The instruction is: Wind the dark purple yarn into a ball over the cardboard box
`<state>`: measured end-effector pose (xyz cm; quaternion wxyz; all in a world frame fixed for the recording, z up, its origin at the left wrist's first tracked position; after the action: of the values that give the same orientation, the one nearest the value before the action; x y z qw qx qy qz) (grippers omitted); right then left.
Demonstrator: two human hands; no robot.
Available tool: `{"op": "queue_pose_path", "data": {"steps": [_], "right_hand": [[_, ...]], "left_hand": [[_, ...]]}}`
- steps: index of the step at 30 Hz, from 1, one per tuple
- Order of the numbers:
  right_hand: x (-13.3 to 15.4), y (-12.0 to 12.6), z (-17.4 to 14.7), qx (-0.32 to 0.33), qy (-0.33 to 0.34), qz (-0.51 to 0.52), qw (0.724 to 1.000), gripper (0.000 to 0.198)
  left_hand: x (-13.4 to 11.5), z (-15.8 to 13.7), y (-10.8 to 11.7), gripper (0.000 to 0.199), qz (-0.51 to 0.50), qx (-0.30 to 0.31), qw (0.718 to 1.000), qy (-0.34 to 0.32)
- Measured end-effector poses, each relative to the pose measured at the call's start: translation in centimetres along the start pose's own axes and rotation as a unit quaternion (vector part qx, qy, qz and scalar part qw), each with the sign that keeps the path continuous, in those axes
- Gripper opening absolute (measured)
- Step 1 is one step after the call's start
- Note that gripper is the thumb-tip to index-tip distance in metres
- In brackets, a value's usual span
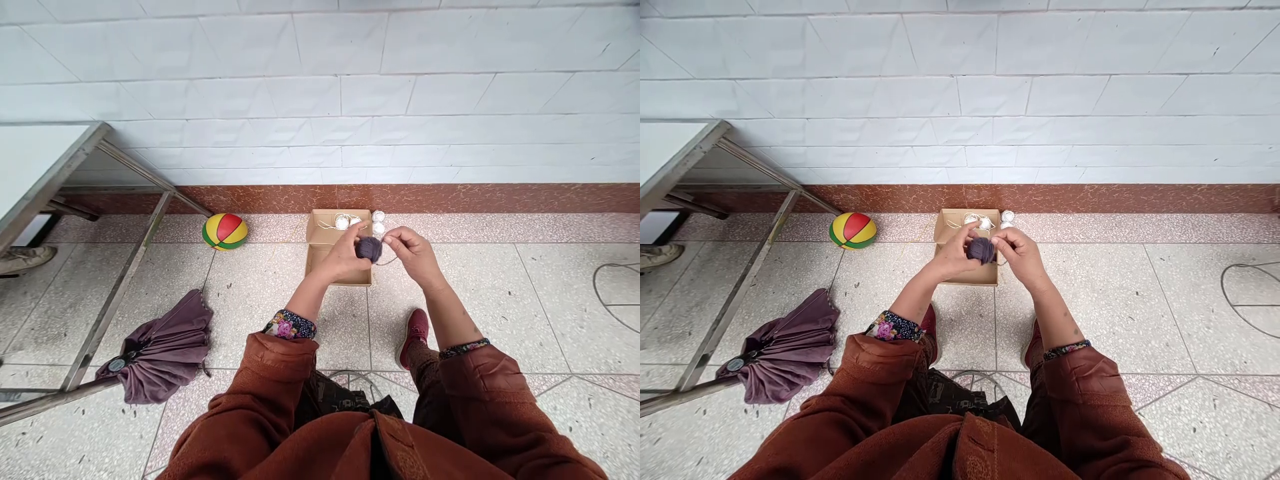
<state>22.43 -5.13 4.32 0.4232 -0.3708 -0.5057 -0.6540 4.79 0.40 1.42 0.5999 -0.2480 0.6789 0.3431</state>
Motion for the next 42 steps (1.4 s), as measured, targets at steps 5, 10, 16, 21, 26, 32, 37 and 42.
{"op": "queue_pose_path", "data": {"steps": [5,10,16,21,26,32,37,42], "right_hand": [[-2.0,-0.2,0.1,-0.013,-0.058,-0.046,0.997,0.025],[-0.8,-2.4,-0.7,0.108,-0.006,-0.044,0.993,0.022],[0.6,-1.3,-0.5,0.062,0.020,0.003,0.998,0.021],[-1.5,0.5,0.2,-0.040,-0.029,-0.064,0.997,0.028],[-1.9,-0.9,-0.3,0.011,-0.039,-0.074,0.996,0.029],[0.9,-2.7,-1.0,0.145,0.029,-0.019,0.989,0.022],[0.5,-0.3,-0.3,0.021,0.018,-0.021,0.999,0.022],[-1.2,0.5,0.2,-0.049,-0.011,-0.061,0.997,0.024]], "left_hand": [[-1.7,-0.5,-1.1,0.087,-0.202,0.116,0.972,-0.039],[-0.7,0.5,0.9,0.077,-0.207,-0.092,0.974,-0.019],[0.4,0.5,1.2,0.089,-0.011,-0.086,0.996,0.032],[-0.9,-0.4,-0.7,0.089,-0.099,0.093,0.991,-0.004],[-1.8,0.0,-0.3,0.078,-0.282,0.025,0.958,-0.040],[0.4,0.7,1.5,0.077,-0.146,-0.165,0.974,0.049],[0.3,0.3,0.6,0.090,0.004,-0.057,0.998,0.034],[-1.1,-0.6,-1.1,0.087,-0.123,0.114,0.986,-0.005]]}}
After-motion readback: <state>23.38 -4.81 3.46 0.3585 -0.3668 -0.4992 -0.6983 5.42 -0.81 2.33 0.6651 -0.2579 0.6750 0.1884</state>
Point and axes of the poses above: each hand's wrist, its own z-axis towards the middle knuckle, its own y-axis out of the back of the hand, x = y × z, the point moved 4 cm from there along z, towards the middle knuckle, and after that the axes turned 4 degrees about x, right-handed, at the moved point
